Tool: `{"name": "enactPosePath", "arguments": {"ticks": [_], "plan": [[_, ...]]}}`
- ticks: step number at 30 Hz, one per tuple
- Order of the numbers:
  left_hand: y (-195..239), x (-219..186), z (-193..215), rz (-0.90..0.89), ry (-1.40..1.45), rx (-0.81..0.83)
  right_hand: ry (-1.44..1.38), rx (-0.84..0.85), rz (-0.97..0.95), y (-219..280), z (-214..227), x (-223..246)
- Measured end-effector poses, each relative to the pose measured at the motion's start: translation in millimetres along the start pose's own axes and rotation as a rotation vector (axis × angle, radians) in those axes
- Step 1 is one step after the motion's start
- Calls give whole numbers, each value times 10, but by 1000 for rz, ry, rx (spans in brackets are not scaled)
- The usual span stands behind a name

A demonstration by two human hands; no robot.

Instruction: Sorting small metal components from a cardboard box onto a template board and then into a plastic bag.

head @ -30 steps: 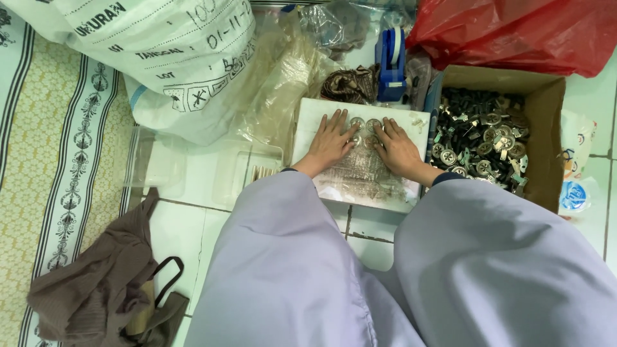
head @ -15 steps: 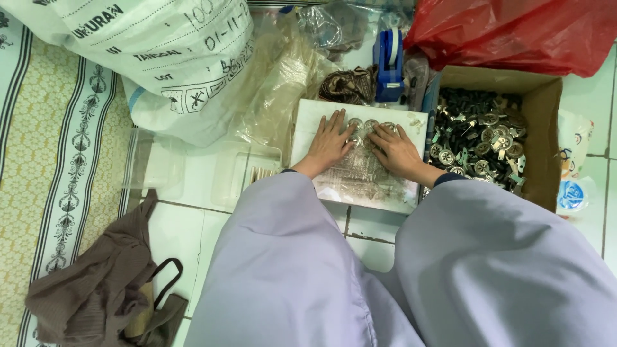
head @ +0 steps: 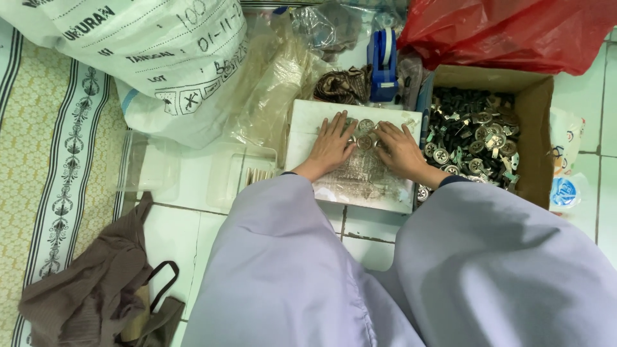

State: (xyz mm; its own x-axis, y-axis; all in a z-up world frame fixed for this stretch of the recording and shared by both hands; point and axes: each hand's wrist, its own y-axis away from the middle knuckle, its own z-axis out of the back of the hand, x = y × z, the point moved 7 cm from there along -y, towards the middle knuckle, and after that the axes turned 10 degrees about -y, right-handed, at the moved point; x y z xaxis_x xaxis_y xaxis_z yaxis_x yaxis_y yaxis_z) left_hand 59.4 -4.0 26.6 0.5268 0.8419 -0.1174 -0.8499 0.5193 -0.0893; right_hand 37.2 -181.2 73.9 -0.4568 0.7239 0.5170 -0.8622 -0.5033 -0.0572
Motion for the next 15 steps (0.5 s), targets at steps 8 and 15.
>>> {"name": "enactPosePath", "arguments": {"ticks": [8,15], "plan": [[-218,-954,-120,-189,129,-151,-101,-220,-110,617,460,-437],[-499,-2122,-273,-346,382,-82,-311,-122,-414,1414,361,-1444]]}}
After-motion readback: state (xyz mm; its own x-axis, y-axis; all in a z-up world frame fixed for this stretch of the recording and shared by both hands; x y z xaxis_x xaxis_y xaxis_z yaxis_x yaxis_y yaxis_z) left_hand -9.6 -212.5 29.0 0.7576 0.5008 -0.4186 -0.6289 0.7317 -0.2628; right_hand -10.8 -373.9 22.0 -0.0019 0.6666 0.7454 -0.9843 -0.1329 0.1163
